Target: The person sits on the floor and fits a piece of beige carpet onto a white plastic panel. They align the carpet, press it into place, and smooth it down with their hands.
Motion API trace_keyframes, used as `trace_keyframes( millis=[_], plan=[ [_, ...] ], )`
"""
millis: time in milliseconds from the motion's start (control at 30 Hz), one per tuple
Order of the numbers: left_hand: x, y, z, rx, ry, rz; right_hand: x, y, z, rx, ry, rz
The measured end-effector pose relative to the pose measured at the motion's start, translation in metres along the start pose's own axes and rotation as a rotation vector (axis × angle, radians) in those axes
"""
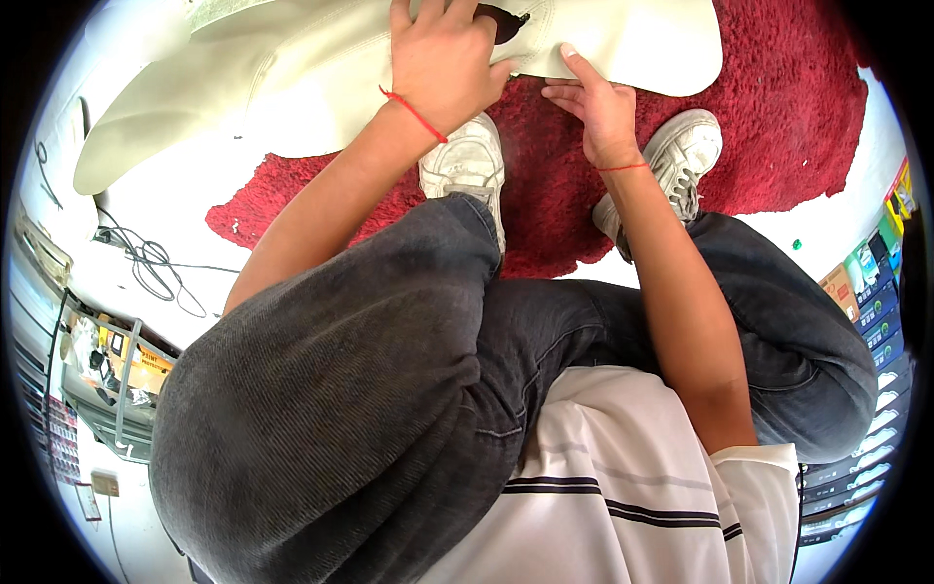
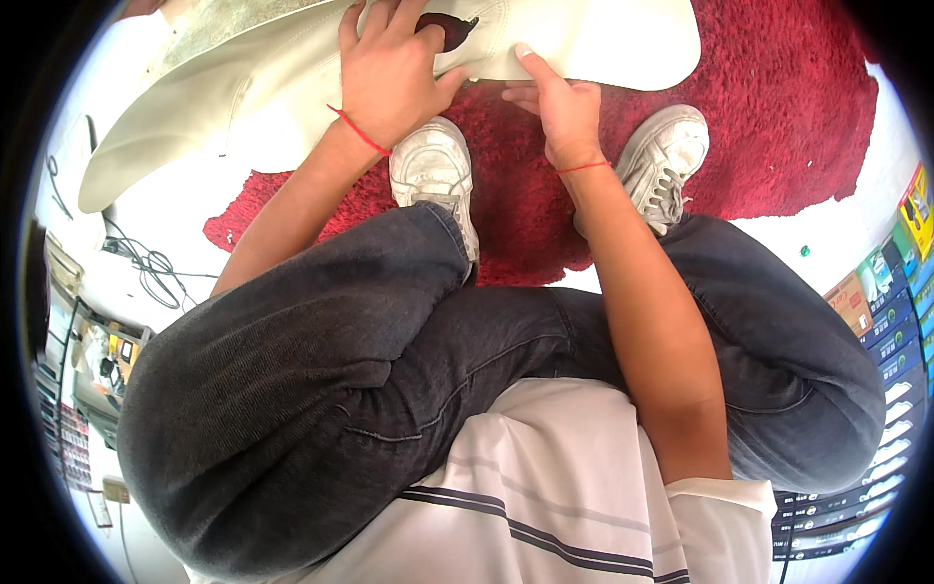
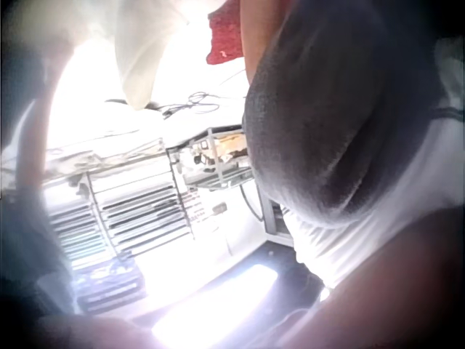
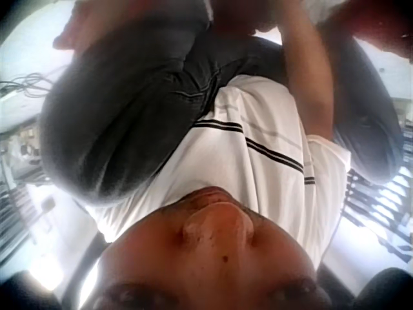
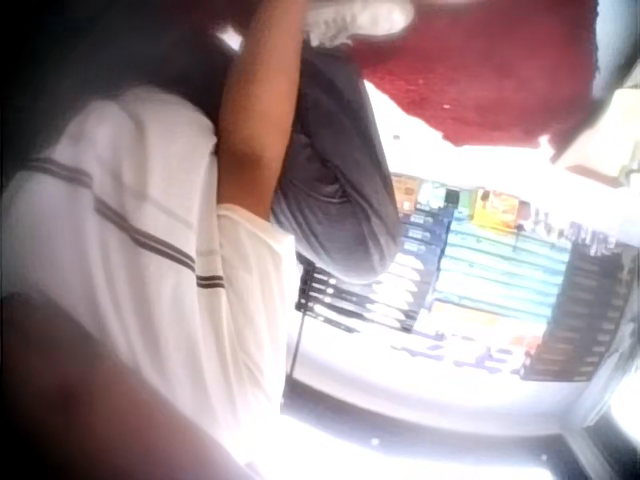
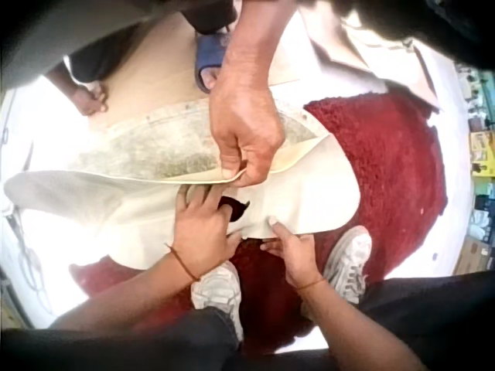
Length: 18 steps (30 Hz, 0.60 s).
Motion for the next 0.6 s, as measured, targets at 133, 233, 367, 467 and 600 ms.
trace_keyframes(
  millis=[133, 233, 367, 467, 600],
  plan=[
    [0.006, -0.01, 0.008, 0.035, 0.032, 0.085, -0.001, -0.004, -0.001, 0.015, 0.252, 0.031],
    [0.003, -0.011, 0.006, 0.033, 0.035, 0.103, -0.012, -0.004, -0.008, -0.544, 0.633, 0.156],
    [0.001, -0.01, 0.008, 0.024, 0.069, 0.075, -0.02, 0.0, -0.011, -0.438, 0.346, 0.261],
    [0.007, -0.008, 0.007, 0.006, 0.053, 0.099, -0.007, 0.002, -0.002, -0.262, 0.334, 0.25],
    [0.007, -0.013, 0.014, 0.043, 0.09, 0.12, -0.002, -0.003, -0.009, -0.106, 0.331, 0.235]
  ],
)
Point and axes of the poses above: each hand's wrist, its own x-axis towards the middle knuckle, its own y-axis out of the back of the hand, z = x × y, the point moved 2 cm from there along x, towards the middle knuckle, and after that the axes turned 12 degrees about -y, right-handed, at the moved point
